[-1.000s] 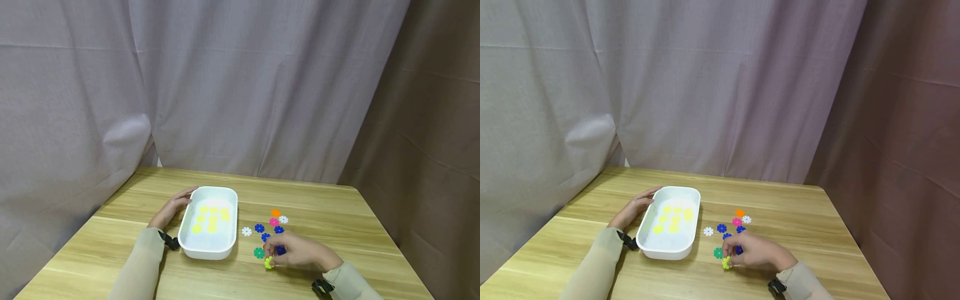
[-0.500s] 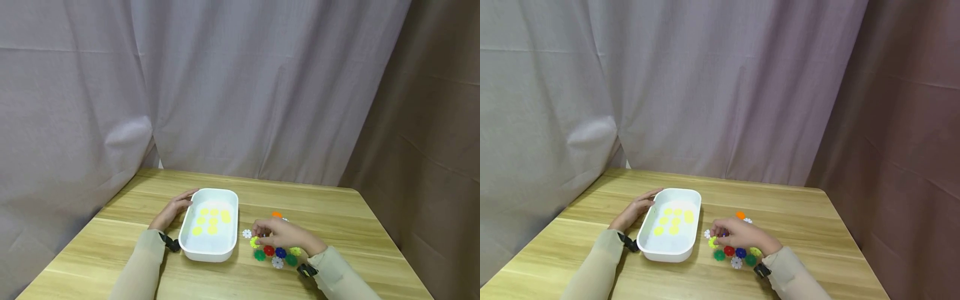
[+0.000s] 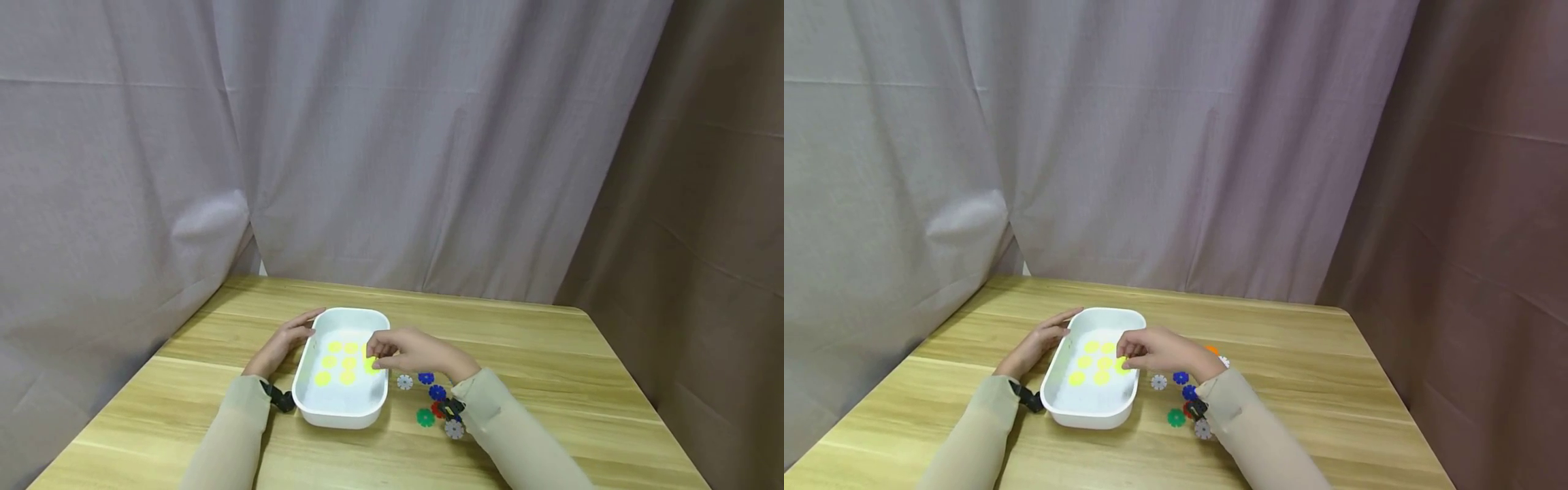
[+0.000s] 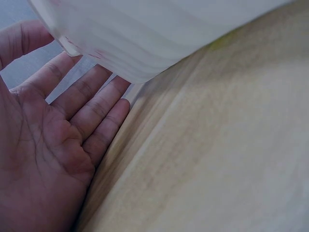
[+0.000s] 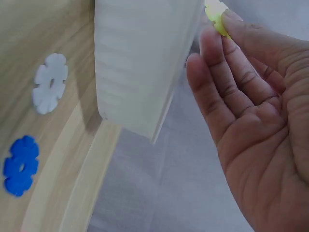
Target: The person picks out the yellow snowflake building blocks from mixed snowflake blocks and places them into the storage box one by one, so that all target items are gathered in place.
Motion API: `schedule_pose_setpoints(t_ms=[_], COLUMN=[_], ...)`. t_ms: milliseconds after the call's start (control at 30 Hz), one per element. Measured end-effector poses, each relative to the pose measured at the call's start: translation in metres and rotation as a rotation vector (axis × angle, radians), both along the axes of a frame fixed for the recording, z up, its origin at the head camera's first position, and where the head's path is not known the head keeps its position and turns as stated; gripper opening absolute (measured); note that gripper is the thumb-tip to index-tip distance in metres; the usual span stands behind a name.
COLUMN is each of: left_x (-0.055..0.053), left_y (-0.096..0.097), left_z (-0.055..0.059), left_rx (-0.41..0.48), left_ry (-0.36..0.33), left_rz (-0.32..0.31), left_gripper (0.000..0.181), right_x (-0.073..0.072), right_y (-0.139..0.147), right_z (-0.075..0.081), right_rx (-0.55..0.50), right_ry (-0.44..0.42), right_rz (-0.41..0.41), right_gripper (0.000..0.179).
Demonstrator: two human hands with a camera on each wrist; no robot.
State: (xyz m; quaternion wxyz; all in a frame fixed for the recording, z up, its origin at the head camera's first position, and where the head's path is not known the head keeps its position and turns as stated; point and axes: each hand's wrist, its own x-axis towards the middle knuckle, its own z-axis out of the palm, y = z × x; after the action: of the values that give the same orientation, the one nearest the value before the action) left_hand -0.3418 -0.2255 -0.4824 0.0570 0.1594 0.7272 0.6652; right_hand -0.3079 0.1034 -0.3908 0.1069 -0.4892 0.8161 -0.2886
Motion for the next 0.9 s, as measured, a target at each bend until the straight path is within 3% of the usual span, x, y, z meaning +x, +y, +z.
schedule_pose_setpoints(t_ms=[433,633,900], left_x=[0.000,-0.001,-0.001], left_y=[-0.001,0.000,-0.001], left_z=[0.000,0.000,-0.001], left_rx=[0.004,0.016,0.011], left_ry=[0.007,0.007,0.004], left_rz=[-0.015,-0.018,-0.004], left_gripper=[0.055,0.055,0.056], right_x=[-0.036,-0.037,-0.034], right_y=[-0.040,-0.047,-0.049], right_z=[-0.008,-0.014,-0.016], right_rx=[0.252,0.322,0.324], right_ry=[0.060,0.036,0.059], right_rz=[0.069,0.035,0.008], right_gripper=[0.007,0.009,0.009])
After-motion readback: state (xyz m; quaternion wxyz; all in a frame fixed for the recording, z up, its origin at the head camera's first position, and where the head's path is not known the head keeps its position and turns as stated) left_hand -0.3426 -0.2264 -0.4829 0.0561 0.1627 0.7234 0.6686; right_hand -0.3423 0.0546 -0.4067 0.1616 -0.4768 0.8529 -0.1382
